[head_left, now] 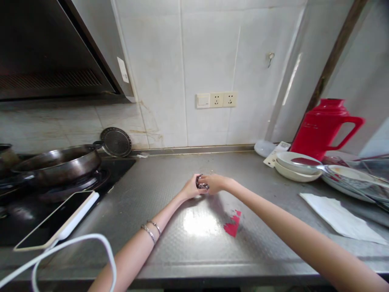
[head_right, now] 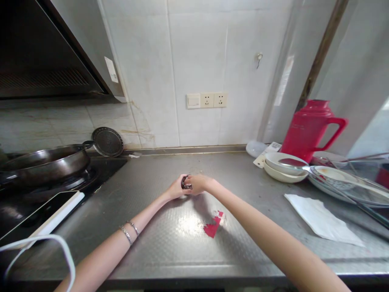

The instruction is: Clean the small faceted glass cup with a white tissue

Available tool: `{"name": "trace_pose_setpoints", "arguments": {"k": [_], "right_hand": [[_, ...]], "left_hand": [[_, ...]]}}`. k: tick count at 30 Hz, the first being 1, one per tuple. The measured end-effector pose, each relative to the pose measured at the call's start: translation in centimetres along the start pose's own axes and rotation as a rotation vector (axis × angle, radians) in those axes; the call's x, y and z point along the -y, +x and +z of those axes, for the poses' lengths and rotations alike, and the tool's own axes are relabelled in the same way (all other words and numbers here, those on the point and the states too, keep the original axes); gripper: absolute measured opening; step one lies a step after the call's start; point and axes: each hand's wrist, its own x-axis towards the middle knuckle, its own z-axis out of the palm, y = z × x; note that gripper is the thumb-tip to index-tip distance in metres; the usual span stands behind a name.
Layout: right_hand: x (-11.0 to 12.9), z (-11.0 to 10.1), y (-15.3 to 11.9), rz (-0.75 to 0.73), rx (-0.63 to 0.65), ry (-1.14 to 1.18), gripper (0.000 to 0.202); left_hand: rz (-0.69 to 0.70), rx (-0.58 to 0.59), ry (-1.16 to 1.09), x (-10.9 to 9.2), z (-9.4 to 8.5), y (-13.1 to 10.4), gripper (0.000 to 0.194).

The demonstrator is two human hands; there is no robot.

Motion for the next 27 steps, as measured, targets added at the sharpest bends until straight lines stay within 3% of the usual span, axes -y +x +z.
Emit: {"name": "trace_pose_setpoints", "arguments": {"k": [8,16,22,27], "right_hand": [[0.9,0.5,0.0,0.138,-0.057,-0.047,0.041],[-0.7,0.1,-0.1,0.001,0.168,0.227,0.033],[0.5,-0.2,0.1,0.028,0.026,0.05,0.028],[1.7,0.6,0.0,0.143,-0.066,-0.027,0.045]], "left_hand": [[0.013,-0.017,-0.006,0.1,-0.1,-0.1,0.071],[-0.038,0.005,-0.125,0.9,0.1,0.1,0.074],[-0.007,0.002,-0.058,0.1,0.1,0.1,0.071],[-0.005,-0.007,0.027,0.3,-0.2,0.1,0.071]]}}
